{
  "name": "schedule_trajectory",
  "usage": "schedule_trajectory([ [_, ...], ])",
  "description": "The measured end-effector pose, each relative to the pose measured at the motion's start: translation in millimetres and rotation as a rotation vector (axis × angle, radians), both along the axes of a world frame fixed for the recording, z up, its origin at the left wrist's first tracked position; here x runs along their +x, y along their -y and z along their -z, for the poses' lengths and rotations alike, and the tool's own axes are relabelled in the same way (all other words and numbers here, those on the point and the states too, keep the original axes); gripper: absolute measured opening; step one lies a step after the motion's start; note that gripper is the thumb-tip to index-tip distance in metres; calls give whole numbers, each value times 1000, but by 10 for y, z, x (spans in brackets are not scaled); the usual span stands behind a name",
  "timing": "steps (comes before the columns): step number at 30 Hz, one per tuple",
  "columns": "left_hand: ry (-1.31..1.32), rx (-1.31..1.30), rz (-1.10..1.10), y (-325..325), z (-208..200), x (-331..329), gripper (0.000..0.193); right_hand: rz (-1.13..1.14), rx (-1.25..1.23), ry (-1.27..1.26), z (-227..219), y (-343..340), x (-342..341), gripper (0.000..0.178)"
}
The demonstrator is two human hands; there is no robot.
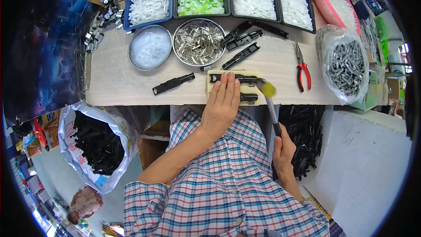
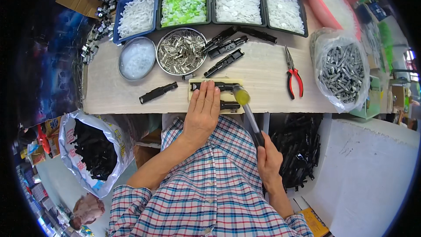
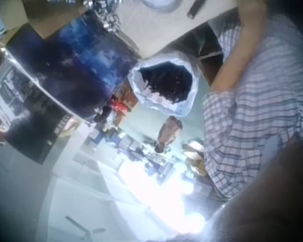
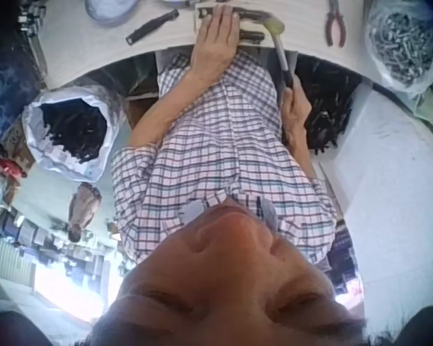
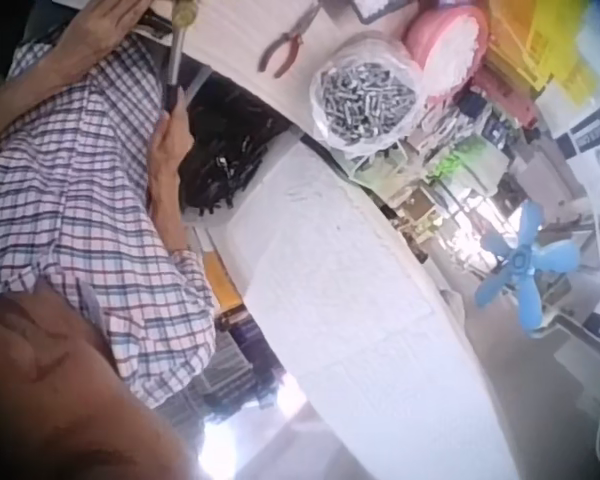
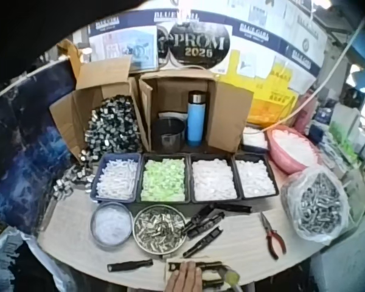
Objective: The person assembles small metal components and plastic parts by hand, using a wooden jig to hold them in place, then securing them with a hammer and pliers.
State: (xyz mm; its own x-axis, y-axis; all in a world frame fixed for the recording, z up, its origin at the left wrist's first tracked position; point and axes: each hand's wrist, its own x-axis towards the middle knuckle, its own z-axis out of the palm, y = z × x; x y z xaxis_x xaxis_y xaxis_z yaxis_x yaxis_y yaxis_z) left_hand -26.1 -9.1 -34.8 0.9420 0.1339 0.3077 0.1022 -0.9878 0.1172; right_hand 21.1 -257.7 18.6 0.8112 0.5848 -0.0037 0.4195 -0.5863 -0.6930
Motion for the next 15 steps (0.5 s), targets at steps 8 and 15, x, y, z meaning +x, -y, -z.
schedule_trajectory([
  [8, 18, 49, -6, 16, 103, -51, 57, 12, -76, -144, 54, -1, -95, 33],
  [15, 187, -223, -14, -56, 294, -449, 56, -102, -70, -74, 194, -170, -159, 32],
])
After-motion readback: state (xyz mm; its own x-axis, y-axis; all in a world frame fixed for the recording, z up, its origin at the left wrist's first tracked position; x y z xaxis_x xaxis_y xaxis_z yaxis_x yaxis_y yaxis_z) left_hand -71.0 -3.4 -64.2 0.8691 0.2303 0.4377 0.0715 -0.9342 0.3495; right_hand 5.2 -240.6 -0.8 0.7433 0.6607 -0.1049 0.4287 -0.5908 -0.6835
